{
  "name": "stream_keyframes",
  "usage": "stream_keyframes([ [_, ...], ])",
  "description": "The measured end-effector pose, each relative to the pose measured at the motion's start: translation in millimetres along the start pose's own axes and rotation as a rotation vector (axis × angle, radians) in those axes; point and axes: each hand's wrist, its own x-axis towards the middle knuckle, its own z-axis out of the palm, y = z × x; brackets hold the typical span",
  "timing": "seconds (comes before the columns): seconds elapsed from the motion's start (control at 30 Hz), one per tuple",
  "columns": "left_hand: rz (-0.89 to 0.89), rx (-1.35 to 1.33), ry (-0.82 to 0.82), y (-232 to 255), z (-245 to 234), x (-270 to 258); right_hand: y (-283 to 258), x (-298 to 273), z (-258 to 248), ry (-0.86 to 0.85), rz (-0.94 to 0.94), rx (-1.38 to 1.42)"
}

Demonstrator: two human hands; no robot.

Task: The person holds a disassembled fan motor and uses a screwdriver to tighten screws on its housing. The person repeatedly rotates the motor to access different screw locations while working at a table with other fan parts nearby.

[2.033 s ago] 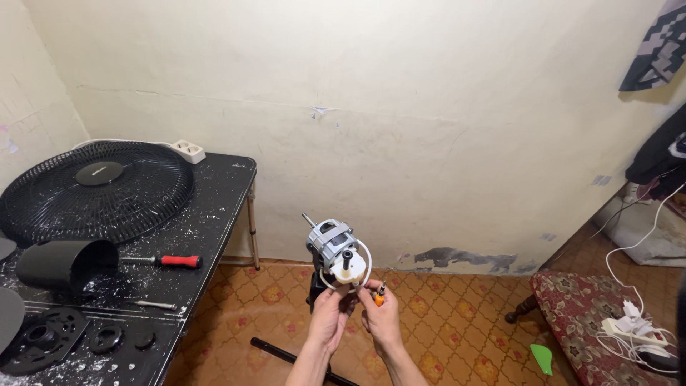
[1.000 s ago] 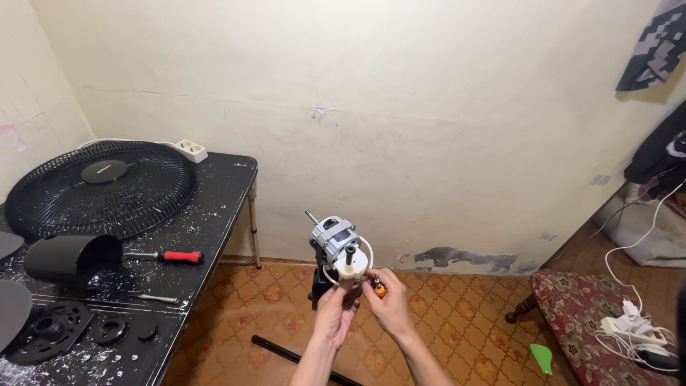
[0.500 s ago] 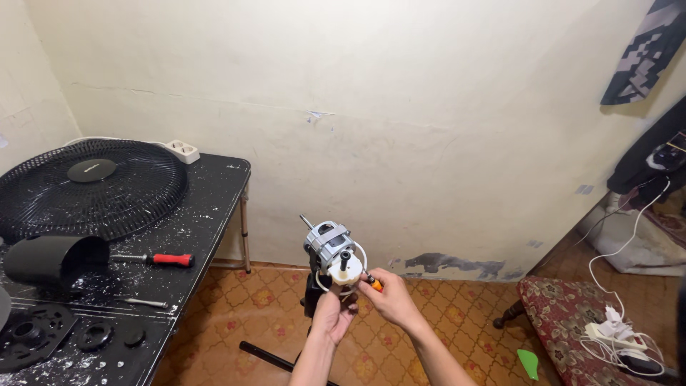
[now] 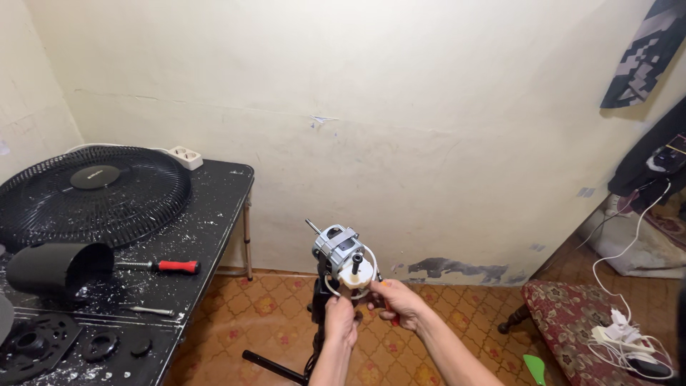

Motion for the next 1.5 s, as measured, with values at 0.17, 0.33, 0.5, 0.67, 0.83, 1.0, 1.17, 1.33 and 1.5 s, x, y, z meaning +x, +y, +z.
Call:
stream_keyframes([
  [0.17,0.166,-0.02,-0.08,-7,0,9,3,1,-2,-0.157,-0.049,-0.012],
  [0.33,0.013,-0.02,-0.072,8,1,4,18,12,4,-0.092,-0.147,0.038],
  [0.5,-0.091,-0.074,-0.129,21,-3,6,22,15,21,0.02,-0.202,0.065],
  [0.67,0.022,-0.206,-0.384,24,-10,5,24,18,40,0.106,-0.235,0.065],
  [0.83,-0.051,-0.133,-0.267,36,-12,-8,32,32,29,0.119,-0.247,-0.016],
  [1.0,0.005,-0.16,-0.244,30,-13,-1,47,50,32,0.193,-0.27,0.185],
  [1.17,0.025,-0.043,-0.25,32,-15,11,47,51,42,0.228,-0.313,0.266],
  [1.33,0.078,0.074,-0.338,55,-6,9,45,33,55,0.104,-0.394,0.393],
  [1.5,0.032,0.235,-0.281,87,3,-16,48,31,48,-0.018,-0.524,0.293],
])
